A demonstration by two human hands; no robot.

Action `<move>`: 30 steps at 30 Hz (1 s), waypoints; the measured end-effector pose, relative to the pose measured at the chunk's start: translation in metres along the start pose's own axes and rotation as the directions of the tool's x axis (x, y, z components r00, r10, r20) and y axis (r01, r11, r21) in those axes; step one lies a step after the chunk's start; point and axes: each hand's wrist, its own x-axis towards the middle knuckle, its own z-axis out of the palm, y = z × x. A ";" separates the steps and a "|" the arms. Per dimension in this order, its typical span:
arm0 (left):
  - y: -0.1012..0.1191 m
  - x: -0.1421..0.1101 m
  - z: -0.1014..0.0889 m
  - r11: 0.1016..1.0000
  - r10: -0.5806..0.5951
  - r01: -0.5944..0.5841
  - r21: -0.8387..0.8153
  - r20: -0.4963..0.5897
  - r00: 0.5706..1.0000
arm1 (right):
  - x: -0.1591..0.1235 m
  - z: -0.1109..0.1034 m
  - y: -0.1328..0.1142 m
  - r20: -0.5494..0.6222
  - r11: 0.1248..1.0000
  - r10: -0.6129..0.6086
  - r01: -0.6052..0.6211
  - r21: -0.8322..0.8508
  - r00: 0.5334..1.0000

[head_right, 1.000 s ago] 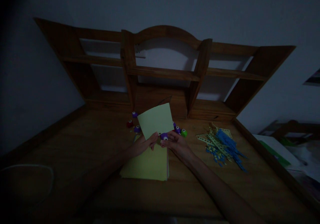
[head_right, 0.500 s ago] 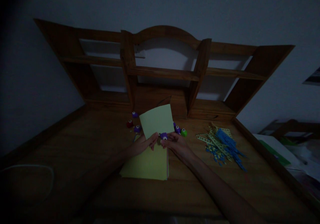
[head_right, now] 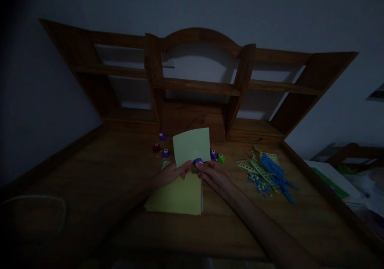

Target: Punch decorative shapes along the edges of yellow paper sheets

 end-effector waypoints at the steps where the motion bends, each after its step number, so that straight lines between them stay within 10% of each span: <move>1: 0.000 0.000 0.000 1.000 0.000 0.000 0.006 0.005 1.000 | 0.000 0.000 0.001 0.002 1.000 -0.001 0.001 0.007 1.000; 30: 0.006 -0.006 0.000 0.999 0.033 -0.032 -0.027 0.045 0.998 | 0.002 0.002 -0.001 0.065 0.998 -0.015 0.019 -0.061 0.998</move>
